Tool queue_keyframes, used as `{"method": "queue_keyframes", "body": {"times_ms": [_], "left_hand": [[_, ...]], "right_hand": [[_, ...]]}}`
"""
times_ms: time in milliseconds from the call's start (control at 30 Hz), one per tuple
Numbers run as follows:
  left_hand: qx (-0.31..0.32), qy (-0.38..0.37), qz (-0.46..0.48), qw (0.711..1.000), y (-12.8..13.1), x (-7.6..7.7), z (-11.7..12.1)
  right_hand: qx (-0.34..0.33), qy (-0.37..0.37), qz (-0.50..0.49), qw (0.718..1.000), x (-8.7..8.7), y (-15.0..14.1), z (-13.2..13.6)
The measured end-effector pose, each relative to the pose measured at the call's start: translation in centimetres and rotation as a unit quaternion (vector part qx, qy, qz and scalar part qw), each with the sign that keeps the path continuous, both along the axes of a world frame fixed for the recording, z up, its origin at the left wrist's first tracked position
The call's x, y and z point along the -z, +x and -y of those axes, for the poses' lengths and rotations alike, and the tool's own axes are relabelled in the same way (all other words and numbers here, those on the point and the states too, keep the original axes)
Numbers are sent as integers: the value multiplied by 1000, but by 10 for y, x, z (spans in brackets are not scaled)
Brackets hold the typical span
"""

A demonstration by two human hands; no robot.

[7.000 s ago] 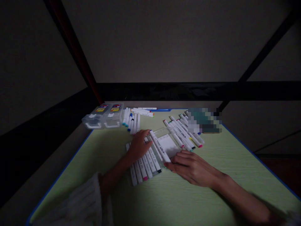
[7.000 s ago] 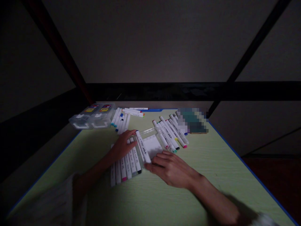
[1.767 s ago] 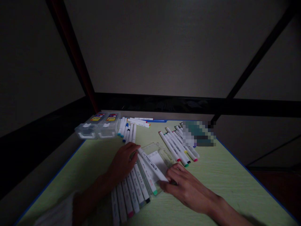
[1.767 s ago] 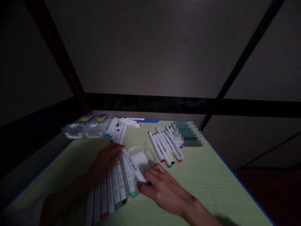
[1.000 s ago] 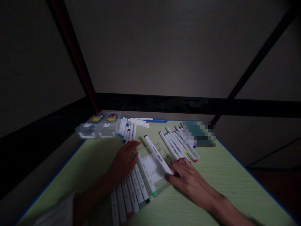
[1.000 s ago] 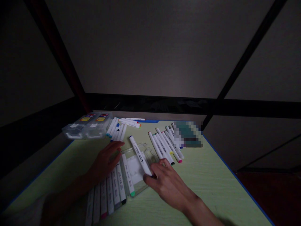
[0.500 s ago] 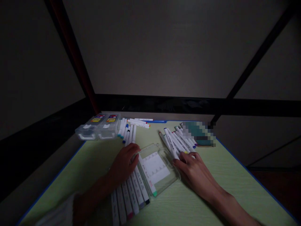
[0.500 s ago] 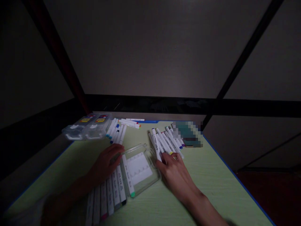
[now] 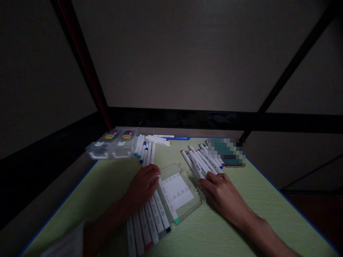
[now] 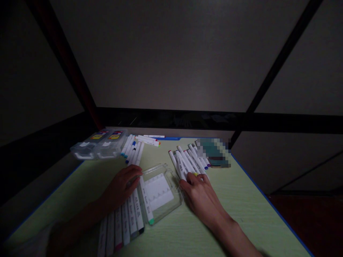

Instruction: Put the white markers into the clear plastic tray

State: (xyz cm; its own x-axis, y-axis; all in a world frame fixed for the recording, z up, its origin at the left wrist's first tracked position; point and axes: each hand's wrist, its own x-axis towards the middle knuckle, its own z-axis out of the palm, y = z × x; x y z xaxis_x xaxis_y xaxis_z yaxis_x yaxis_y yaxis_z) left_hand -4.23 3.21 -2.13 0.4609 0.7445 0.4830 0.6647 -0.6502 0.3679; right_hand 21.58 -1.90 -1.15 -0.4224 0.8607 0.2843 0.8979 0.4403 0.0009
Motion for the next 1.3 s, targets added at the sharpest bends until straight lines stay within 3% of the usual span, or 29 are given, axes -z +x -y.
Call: {"method": "queue_keyframes", "body": {"times_ms": [167,467,833,1300], "left_hand": [[2,5,-4,1000,0,0,0],[2,4,-8,1000,0,0,0],[9,4,-12,1000,-1,4,-1],[11,1,-22,1000,0,0,0]], "right_hand": [[-2,15,5,1000,2,4,-1],[57,36,25,997,3,8,-2],[115,-5,53,992,5,12,-5],[96,18,40,994,8,15,-6]]}}
